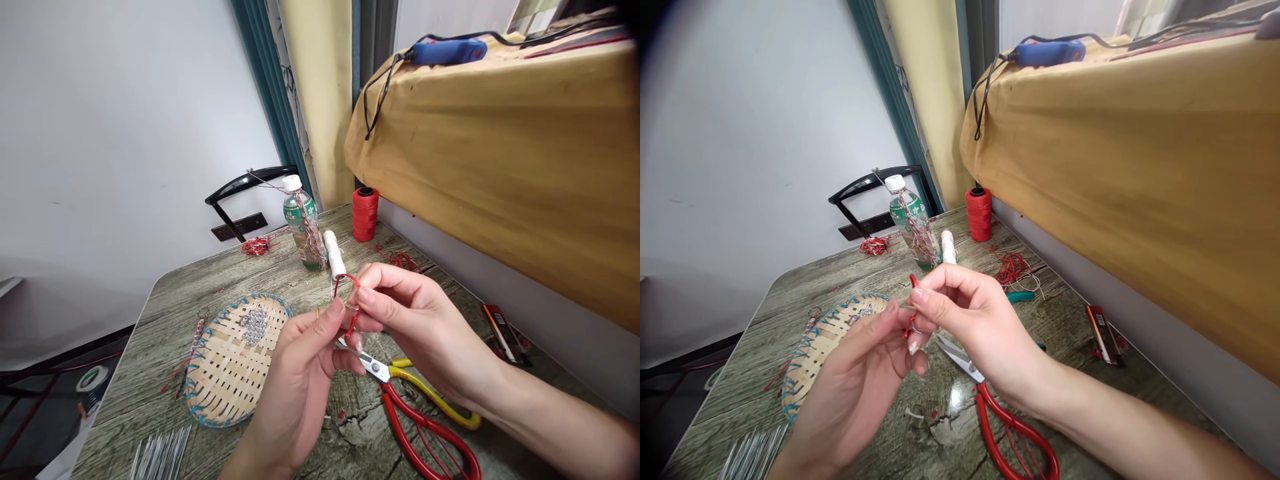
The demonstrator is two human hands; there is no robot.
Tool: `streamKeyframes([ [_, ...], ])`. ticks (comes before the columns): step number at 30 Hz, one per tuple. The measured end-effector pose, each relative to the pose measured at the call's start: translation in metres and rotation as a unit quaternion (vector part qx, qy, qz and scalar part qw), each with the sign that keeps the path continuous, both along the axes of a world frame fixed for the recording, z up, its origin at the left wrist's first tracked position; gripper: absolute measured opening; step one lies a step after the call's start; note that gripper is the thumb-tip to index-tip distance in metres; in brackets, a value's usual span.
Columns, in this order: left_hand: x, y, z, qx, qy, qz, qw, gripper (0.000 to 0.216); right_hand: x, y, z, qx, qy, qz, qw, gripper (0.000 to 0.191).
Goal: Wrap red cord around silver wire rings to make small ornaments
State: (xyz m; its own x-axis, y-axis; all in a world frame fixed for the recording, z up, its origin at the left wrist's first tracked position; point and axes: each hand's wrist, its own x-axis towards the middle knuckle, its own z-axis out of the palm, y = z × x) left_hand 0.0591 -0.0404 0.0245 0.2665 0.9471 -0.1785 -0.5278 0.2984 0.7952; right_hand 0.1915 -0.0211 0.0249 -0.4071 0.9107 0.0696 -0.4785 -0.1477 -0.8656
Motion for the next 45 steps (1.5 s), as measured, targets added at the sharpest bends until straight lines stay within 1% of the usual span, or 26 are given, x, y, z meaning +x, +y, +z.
streamKeyframes([
  [4,0.001,-0.001,-0.001,-0.024,-0.016,0.023,0.999,0.013,-0.001,-0.002,0.000,0.004,-0.005,-0.003,1.000,0.016],
  [7,0.001,-0.002,-0.003,-0.030,-0.019,0.031,0.999,0.012,-0.001,-0.001,-0.001,-0.025,0.008,0.010,1.000,0.018],
  [12,0.002,-0.004,-0.007,-0.047,-0.032,0.022,0.998,0.011,0.003,0.005,-0.003,-0.126,0.063,0.100,0.985,0.014],
  [15,0.004,-0.005,-0.009,-0.038,-0.026,0.014,0.999,0.016,0.005,0.006,-0.002,-0.147,0.081,0.126,0.978,0.016],
  [18,0.004,-0.006,-0.008,-0.007,-0.010,0.004,1.000,0.020,0.004,0.002,0.000,-0.145,0.098,0.118,0.977,0.017],
  [21,0.004,-0.007,-0.004,0.019,0.011,-0.006,1.000,0.024,0.002,0.001,0.000,-0.139,0.106,0.098,0.980,0.014],
  [23,0.003,-0.007,-0.001,0.025,0.026,-0.013,0.999,0.028,0.002,0.002,-0.001,-0.124,0.105,0.101,0.982,0.014],
  [26,0.003,-0.006,0.002,0.036,0.044,-0.013,0.998,0.032,0.001,0.003,-0.004,-0.094,0.095,0.108,0.985,0.018],
  [30,0.003,-0.006,0.001,0.058,0.085,0.001,0.995,0.024,0.001,0.001,-0.005,-0.077,0.084,0.089,0.989,0.019],
  [33,0.004,-0.006,-0.002,0.072,0.111,0.008,0.991,0.023,0.000,0.000,-0.004,-0.087,0.099,0.085,0.988,0.019],
  [38,0.005,-0.005,-0.006,0.105,0.114,0.004,0.988,0.027,0.001,0.005,-0.005,-0.117,0.140,0.101,0.978,0.021],
  [40,0.004,-0.004,-0.006,0.107,0.115,0.008,0.988,0.027,0.003,0.008,-0.005,-0.110,0.122,0.106,0.981,0.021],
  [42,0.004,-0.002,-0.005,0.103,0.108,0.014,0.989,0.027,0.005,0.011,-0.006,-0.085,0.080,0.103,0.988,0.020],
  [44,0.003,0.000,-0.006,0.102,0.117,0.035,0.987,0.022,0.006,0.013,-0.006,-0.065,0.043,0.072,0.994,0.020],
  [45,0.002,0.002,-0.007,0.110,0.134,0.058,0.983,0.017,0.006,0.013,-0.006,-0.064,0.035,0.052,0.996,0.019],
])
